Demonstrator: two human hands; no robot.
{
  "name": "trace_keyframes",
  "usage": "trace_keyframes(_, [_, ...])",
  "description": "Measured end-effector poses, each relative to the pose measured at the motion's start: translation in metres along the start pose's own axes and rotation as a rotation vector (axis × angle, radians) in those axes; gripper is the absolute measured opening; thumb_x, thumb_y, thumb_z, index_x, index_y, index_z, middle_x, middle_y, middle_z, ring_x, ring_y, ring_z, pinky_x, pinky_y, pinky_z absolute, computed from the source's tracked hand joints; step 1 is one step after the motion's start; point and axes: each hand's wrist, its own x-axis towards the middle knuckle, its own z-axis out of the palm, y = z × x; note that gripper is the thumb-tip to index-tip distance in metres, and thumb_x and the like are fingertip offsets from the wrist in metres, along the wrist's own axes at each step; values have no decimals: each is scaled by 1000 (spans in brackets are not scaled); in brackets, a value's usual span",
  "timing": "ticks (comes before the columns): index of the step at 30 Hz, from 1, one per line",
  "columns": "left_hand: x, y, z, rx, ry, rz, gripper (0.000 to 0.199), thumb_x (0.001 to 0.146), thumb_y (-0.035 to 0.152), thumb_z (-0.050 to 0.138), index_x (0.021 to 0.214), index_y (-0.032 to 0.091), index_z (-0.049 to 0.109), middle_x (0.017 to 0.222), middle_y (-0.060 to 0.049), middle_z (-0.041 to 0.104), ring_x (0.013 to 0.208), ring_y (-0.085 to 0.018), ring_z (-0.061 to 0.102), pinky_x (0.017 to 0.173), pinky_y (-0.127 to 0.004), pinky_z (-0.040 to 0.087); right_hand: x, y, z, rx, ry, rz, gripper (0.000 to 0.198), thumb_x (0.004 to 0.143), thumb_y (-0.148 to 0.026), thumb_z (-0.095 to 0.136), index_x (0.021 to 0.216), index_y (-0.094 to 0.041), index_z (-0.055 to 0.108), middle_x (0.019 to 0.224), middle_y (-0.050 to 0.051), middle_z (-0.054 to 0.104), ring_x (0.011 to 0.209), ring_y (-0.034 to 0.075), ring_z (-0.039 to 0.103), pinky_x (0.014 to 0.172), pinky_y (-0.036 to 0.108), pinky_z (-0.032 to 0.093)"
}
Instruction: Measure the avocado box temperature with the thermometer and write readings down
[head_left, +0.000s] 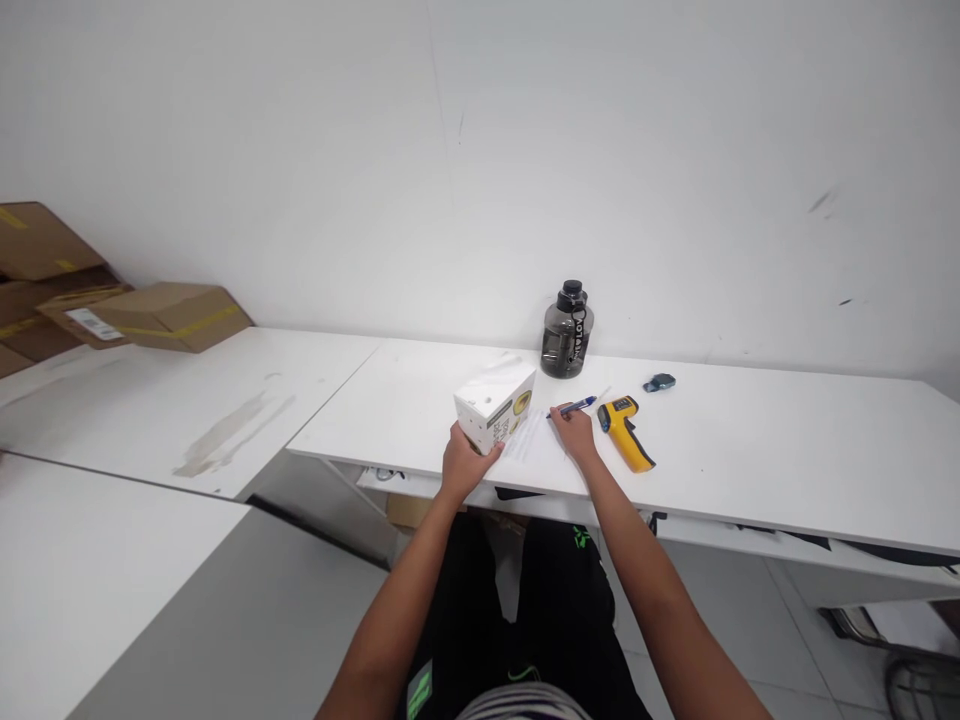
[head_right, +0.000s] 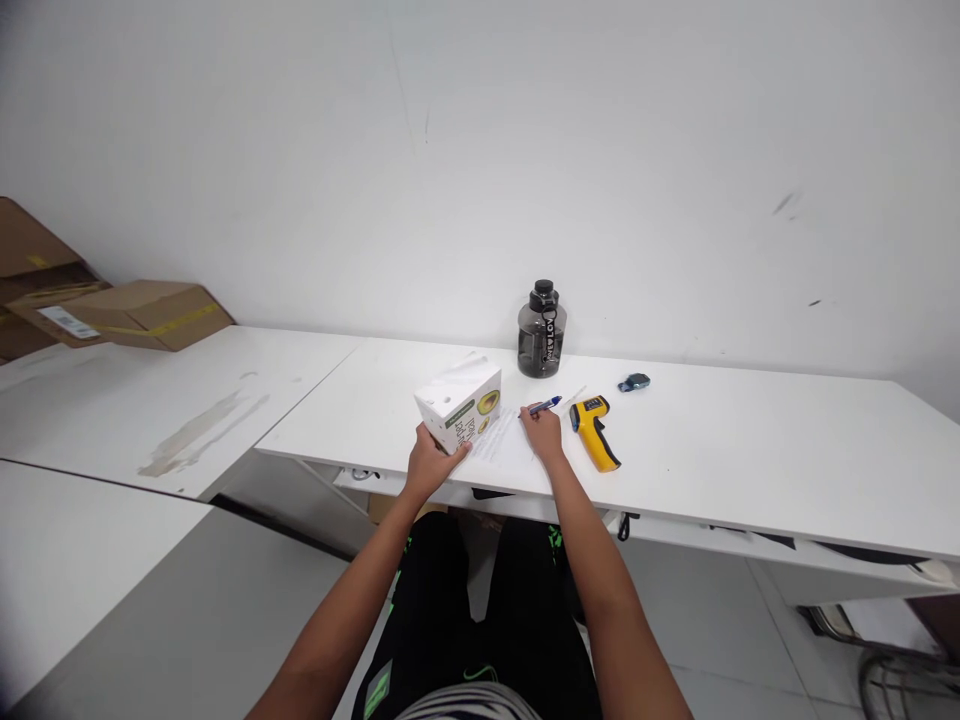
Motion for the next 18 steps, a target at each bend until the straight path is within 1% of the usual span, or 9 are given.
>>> trace_keyframes(5, [0,1,0,2,10,13,71,73,52,78,125,23,40,125,-16,67,118,-33,67,87,-44,56,1,3,2,-90,-8,-23,31,83,-46,54,72,-22,68,73,8,73,77,27,69,75,34,49])
trace_keyframes(11, [0,0,0,6,9,20,71,72,53,77,124,22,40,124,-17,68,115,-33,68,86,-43,56,1,4,1,-72,-51,-29,29,82,-47,53,72,-23,67,70,6,72,77,26,69,74,33,48])
trace_keyframes(16, [1,0,0,8,14,24,72,72,52,78,125,22,40,126,-16,67,117,-33,67,89,-44,56,2,3,1,-98,4,-13,29,82,-45,53,70,-22,66,71,8,73,78,27,69,75,35,49])
trace_keyframes(18, [1,0,0,9,10,22,72,72,52,78,125,22,40,127,-16,67,117,-33,67,89,-44,56,2,3,1,-96,3,-15,28,82,-44,54,70,-22,66,70,7,73,77,27,69,75,34,49])
